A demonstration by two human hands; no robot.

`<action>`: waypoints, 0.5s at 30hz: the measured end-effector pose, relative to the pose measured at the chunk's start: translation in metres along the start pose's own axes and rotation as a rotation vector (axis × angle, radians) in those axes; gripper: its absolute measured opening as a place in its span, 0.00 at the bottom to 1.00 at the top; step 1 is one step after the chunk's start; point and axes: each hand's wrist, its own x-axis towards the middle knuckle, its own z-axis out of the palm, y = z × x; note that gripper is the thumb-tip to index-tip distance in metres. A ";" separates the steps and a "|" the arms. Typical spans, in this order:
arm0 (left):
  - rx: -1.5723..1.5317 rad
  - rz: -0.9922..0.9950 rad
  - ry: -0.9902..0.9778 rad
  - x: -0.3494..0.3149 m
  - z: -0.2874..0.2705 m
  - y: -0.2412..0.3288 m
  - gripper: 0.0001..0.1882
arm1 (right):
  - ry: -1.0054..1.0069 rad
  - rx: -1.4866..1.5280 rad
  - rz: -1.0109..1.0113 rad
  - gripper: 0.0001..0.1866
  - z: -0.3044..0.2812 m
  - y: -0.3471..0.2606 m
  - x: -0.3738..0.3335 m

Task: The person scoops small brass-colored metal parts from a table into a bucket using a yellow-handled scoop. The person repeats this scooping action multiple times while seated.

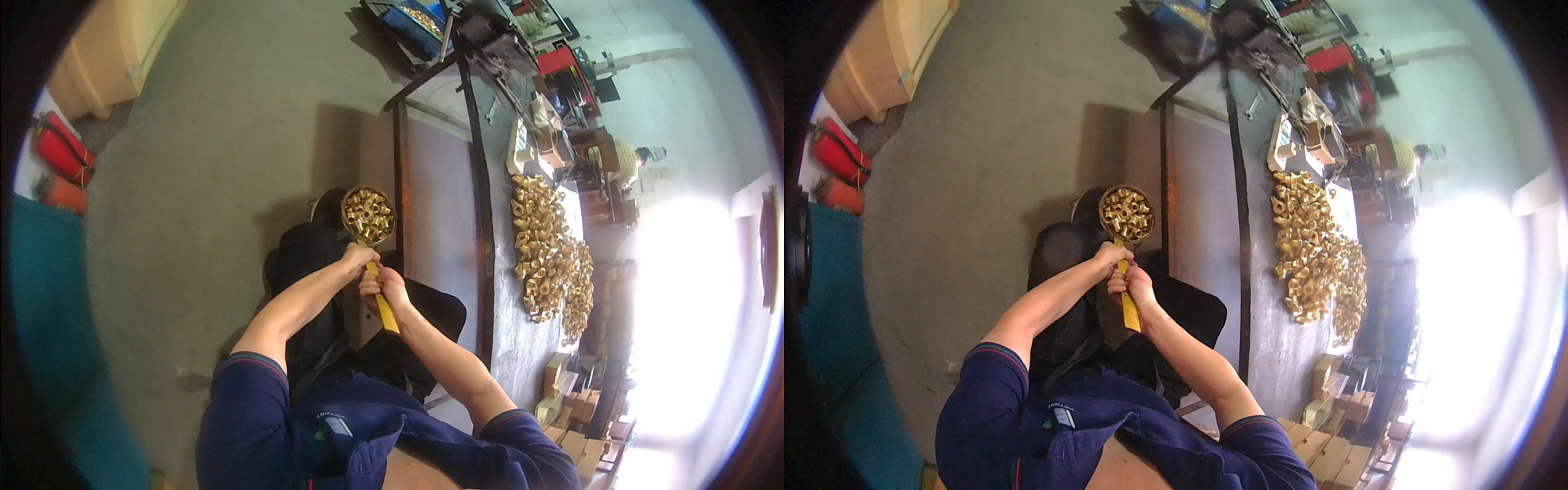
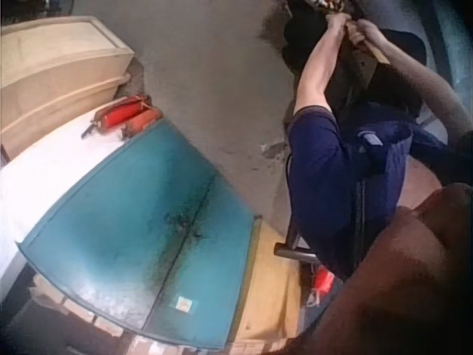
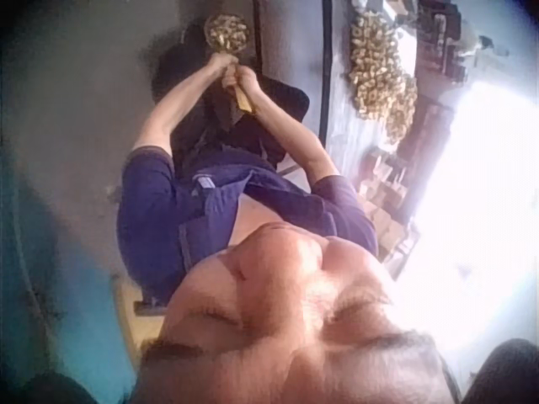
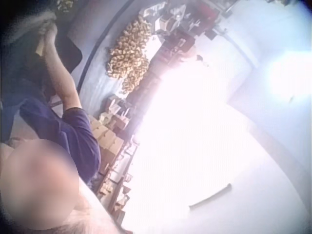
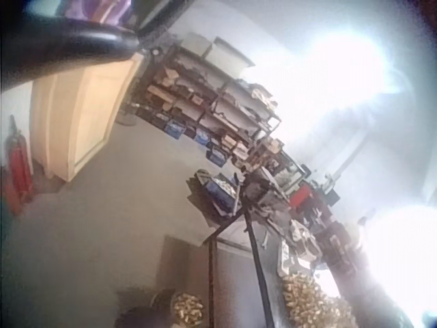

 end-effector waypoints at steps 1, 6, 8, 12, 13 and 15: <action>0.041 0.012 -0.013 -0.004 0.000 0.003 0.03 | 0.000 -0.021 -0.032 0.01 0.001 0.004 -0.001; 0.026 -0.017 -0.096 0.005 0.005 0.003 0.05 | -0.090 0.106 -0.053 0.03 -0.010 0.008 0.004; -0.007 -0.011 -0.124 0.008 0.012 0.001 0.05 | -0.124 0.221 -0.017 0.04 -0.024 0.002 0.010; -0.044 -0.028 -0.103 0.007 0.012 0.003 0.05 | 0.041 -0.097 -0.128 0.04 0.009 0.003 -0.006; -0.051 -0.032 -0.098 0.004 0.015 0.005 0.05 | 0.011 -0.047 -0.111 0.05 0.004 0.000 -0.005; -0.049 -0.047 -0.105 0.007 0.019 0.001 0.05 | -0.052 0.050 -0.071 0.05 -0.005 -0.004 -0.002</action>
